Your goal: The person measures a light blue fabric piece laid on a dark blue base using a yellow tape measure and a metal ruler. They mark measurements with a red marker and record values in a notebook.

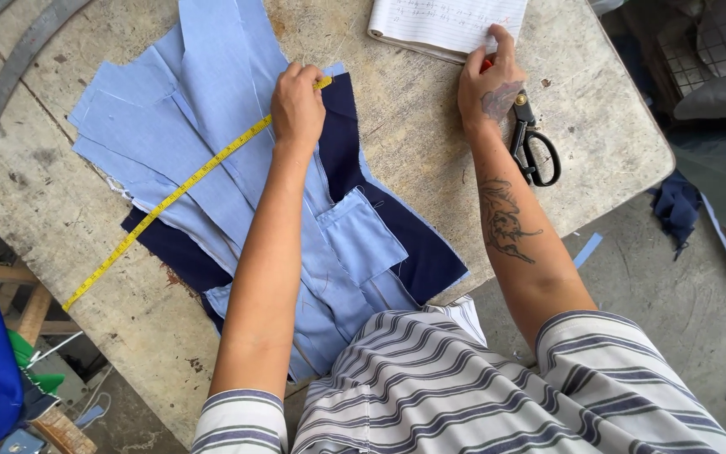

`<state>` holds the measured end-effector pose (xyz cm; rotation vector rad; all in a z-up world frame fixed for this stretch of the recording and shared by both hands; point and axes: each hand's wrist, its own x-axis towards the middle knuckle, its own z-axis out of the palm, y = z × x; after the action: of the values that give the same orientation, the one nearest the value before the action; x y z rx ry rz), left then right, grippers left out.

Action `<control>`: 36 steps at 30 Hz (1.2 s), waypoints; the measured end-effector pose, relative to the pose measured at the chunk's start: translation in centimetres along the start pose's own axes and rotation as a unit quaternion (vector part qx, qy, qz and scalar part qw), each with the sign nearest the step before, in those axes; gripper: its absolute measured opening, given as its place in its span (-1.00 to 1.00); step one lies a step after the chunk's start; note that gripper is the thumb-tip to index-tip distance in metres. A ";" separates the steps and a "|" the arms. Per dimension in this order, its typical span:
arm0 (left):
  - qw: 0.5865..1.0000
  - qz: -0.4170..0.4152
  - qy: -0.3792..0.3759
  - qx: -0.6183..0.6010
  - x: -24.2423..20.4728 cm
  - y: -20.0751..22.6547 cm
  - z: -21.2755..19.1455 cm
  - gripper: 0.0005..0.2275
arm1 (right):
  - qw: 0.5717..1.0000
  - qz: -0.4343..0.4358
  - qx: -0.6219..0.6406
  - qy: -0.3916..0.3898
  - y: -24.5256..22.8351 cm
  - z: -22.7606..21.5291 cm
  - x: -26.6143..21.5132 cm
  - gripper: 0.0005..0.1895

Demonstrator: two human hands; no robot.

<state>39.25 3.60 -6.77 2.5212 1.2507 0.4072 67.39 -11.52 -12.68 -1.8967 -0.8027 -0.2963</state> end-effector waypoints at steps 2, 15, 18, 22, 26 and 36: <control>0.999 -0.024 -0.009 -0.040 0.5 -0.5 0.1 -0.76 | 1.000 0.002 -0.002 -0.008 -0.4 -0.3 0.1 -0.75; 0.999 -0.048 -0.004 0.009 0.4 -1.3 -0.2 -0.76 | 0.999 0.032 0.005 -0.020 -1.3 -0.8 0.2 -0.78; 0.999 -0.026 0.015 -0.017 -0.4 -1.1 -1.5 -0.73 | 1.000 0.023 -0.014 -0.005 -1.0 -0.6 0.0 -0.77; 0.987 -0.031 -0.004 -0.156 -2.7 -0.1 -5.2 -0.79 | 0.999 0.032 -0.010 -0.010 -0.9 -0.5 0.0 -0.77; 0.967 -0.050 0.007 -0.251 -6.4 0.6 -9.7 -0.88 | 0.999 0.039 -0.010 -0.015 -0.7 -0.5 0.0 -0.77; 0.864 -0.279 0.143 -0.393 -25.9 -5.4 -19.3 -0.85 | 0.999 0.038 -0.009 0.001 0.0 0.0 0.0 -0.77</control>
<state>13.00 -11.48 5.77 1.3785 1.4495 0.9321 67.41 -11.54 -12.65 -1.9390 -0.7274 -0.2603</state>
